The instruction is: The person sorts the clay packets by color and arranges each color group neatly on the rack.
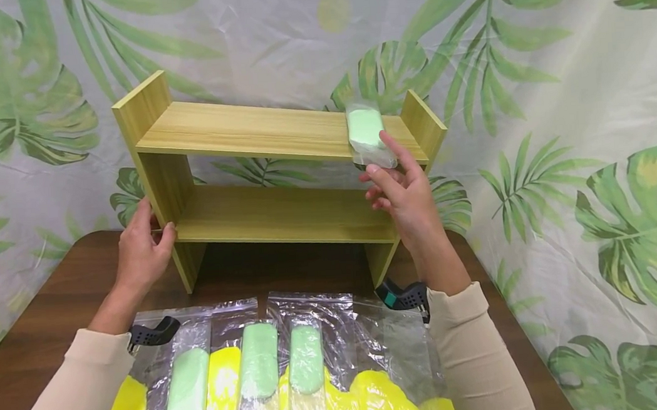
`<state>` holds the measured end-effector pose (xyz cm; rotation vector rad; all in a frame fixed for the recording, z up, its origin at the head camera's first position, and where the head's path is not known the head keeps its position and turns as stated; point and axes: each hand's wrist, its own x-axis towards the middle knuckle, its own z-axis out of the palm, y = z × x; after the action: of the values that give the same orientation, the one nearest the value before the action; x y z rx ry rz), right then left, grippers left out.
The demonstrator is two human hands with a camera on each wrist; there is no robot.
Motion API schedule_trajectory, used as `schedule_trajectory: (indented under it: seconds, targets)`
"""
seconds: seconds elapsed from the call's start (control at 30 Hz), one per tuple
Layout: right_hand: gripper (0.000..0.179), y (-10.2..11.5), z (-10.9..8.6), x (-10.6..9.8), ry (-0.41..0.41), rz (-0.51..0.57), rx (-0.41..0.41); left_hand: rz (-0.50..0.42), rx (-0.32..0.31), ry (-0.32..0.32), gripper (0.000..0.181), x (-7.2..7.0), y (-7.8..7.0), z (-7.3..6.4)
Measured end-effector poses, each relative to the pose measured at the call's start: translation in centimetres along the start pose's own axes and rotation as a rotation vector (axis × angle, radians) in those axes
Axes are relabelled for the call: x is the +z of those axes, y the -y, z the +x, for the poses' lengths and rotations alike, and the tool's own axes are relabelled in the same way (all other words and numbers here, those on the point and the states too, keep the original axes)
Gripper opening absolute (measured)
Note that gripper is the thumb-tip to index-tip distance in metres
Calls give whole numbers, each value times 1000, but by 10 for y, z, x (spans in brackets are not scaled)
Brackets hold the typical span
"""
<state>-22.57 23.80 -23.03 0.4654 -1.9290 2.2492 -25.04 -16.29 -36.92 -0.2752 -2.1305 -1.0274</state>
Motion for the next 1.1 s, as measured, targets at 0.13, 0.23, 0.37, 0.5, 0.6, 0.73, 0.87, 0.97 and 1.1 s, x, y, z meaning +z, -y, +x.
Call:
schedule_trajectory:
  seconds: [0.13,0.23,0.37,0.5,0.6,0.73,0.87,0.97,1.1]
  targets:
    - [63,1,-7,-1,-36,-56,-23,13,12,-12,50,0,1,0]
    - [64,3,-16,-1,-71,-106,-70,23,20,-21,50,0,1,1]
    - [63,4,-31,0,-140,-144,-134,35,29,-27,51,0,1,1]
    - [61,2,-45,1,-215,-134,-181,49,28,-28,52,0,1,1]
    - [59,-3,-54,2,-257,-108,-209,56,20,-21,53,0,2,1]
    - [55,-12,-65,5,-293,-65,-215,69,15,-11,54,-1,2,1]
    - [53,-23,-75,8,-297,-56,-185,81,18,0,55,-2,4,1]
    - [53,-31,-83,9,-283,-77,-142,83,21,9,57,-4,4,2]
    - [52,-43,-92,11,-250,-123,-77,88,12,18,57,-6,5,2]
